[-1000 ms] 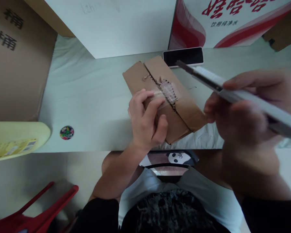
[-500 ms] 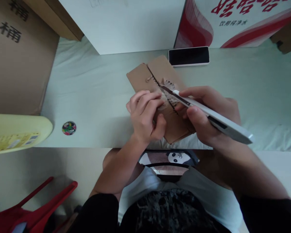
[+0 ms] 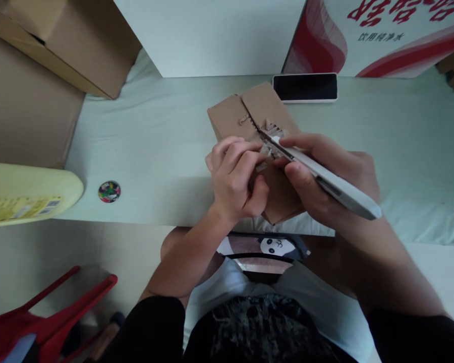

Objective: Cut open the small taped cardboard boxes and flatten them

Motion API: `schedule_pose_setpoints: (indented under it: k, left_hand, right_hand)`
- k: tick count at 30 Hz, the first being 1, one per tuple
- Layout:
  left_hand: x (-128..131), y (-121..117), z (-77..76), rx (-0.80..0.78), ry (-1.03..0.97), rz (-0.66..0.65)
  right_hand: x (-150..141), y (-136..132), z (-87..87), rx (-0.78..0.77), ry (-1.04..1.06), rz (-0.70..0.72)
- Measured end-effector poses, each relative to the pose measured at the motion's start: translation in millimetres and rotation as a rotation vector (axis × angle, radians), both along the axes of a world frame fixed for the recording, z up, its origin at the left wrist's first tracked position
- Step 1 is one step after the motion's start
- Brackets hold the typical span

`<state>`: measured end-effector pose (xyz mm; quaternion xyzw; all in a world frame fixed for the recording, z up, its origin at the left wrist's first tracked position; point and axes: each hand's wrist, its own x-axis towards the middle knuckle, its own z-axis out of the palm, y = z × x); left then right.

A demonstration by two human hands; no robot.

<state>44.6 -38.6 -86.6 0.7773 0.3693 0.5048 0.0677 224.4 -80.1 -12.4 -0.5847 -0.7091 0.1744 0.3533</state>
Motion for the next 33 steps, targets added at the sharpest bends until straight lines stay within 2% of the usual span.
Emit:
schedule_pose_setpoints:
  k: [10,18,28,33]
  left_hand:
    - [1.7,-0.1,1.7,0.008,-0.042,-0.015]
    - [-1.4,-0.4,-0.6,-0.025,0.09,0.071]
    - [-0.8,-0.4,0.9,-0.01,-0.016,-0.012]
    - [-1.1,0.6,0.2,-0.013,-0.017,-0.023]
  right_hand:
    - [-0.7,-0.9,2.4,0.032,-0.042,-0.026]
    - [-0.7,-2.8,7.7,-0.017,-0.016,-0.019]
    - [0.3,-2.4,4.8,-0.048,0.066,-0.036]
    - [-2.9,-4.0,9.2,-0.074,0.107,-0.062]
